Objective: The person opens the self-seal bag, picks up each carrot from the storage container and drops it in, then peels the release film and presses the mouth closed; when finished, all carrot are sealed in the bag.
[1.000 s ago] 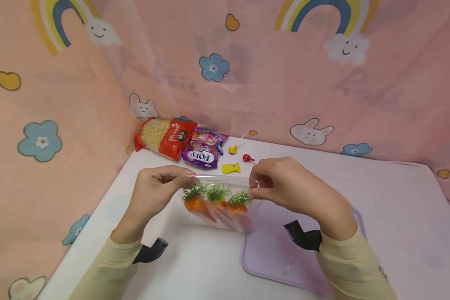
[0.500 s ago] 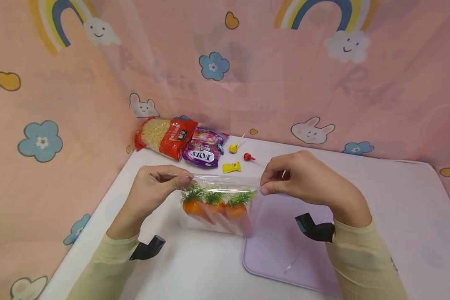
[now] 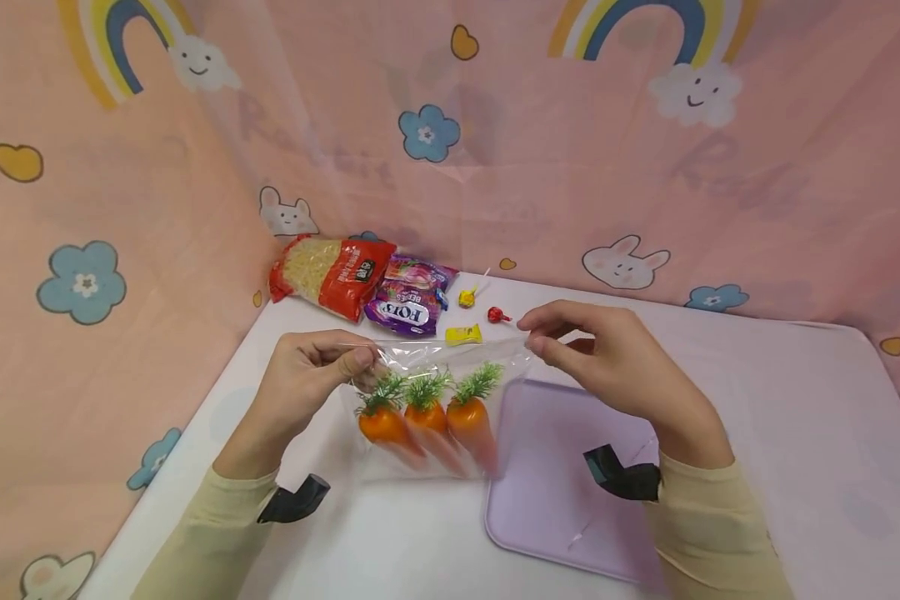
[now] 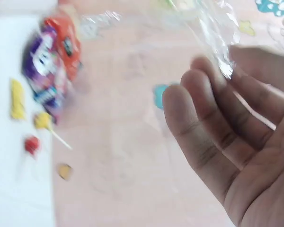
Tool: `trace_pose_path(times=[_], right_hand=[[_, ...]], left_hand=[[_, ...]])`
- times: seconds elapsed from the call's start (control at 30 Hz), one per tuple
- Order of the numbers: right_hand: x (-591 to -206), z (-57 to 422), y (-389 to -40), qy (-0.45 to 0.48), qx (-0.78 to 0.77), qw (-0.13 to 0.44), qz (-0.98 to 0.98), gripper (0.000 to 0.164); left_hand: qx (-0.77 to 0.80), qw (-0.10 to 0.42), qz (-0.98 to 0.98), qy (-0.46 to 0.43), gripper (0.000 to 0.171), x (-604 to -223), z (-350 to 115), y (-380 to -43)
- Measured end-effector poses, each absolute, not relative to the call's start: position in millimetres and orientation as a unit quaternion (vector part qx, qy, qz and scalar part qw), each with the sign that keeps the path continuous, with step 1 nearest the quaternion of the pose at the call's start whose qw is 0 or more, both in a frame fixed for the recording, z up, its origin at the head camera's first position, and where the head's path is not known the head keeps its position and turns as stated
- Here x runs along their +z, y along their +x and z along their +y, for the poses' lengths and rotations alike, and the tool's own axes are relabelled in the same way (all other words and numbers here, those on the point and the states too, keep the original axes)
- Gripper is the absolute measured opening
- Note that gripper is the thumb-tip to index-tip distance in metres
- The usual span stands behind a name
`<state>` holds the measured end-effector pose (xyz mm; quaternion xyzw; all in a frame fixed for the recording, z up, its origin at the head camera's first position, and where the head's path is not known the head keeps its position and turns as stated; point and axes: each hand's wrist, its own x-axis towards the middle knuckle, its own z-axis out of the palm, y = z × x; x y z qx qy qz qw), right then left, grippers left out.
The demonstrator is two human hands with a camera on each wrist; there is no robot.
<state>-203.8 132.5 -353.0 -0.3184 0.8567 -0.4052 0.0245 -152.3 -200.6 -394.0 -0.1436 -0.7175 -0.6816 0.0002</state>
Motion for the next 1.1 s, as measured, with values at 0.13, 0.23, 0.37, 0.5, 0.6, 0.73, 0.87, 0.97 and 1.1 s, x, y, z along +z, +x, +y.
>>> trace_pose_path(times=[0.13,0.23,0.37,0.5,0.6,0.73,0.87,0.97,1.1], right_hand=[[-367.8,124.4,-201.3,-0.310,-0.455,0.080,0.831,0.015],[-371.6,123.9,-201.7,-0.313,-0.452,0.103,0.829,0.010],[-365.0,129.0,-203.2,-0.317,-0.428,0.113,0.839,0.008],[-354.1,130.5,-203.4,-0.351,-0.398,0.098,0.842,0.011],[-347.8,128.6,-201.8,-0.378,-0.375,0.078,0.843,0.013],[-344.4,127.0,-198.3,-0.387,-0.359,0.072,0.846,0.016],[-347.5,127.3,-196.8,-0.377,-0.366,0.065,0.848,0.020],[-354.0,126.5,-197.2,-0.375,-0.388,0.052,0.840,0.022],[-364.0,120.9,-195.0,-0.379,-0.420,0.062,0.822,0.017]], left_hand=[[-0.681,-0.001,-0.719,-0.143,0.020,-395.2,-201.5,-152.7],[-0.661,0.003,-0.736,-0.147,0.018,-395.3,-203.4,-152.7],[-0.610,0.032,-0.776,-0.159,0.016,-393.0,-205.7,-150.5],[-0.544,0.095,-0.814,-0.180,0.014,-390.7,-204.9,-147.0],[-0.511,0.130,-0.827,-0.197,0.012,-389.5,-203.5,-144.6],[-0.494,0.140,-0.831,-0.214,0.012,-388.4,-203.1,-142.2],[-0.498,0.136,-0.828,-0.220,0.014,-388.9,-205.2,-142.0],[-0.550,0.108,-0.800,-0.217,0.017,-389.6,-207.5,-142.4],[-0.603,0.073,-0.766,-0.210,0.019,-389.4,-208.3,-142.6]])
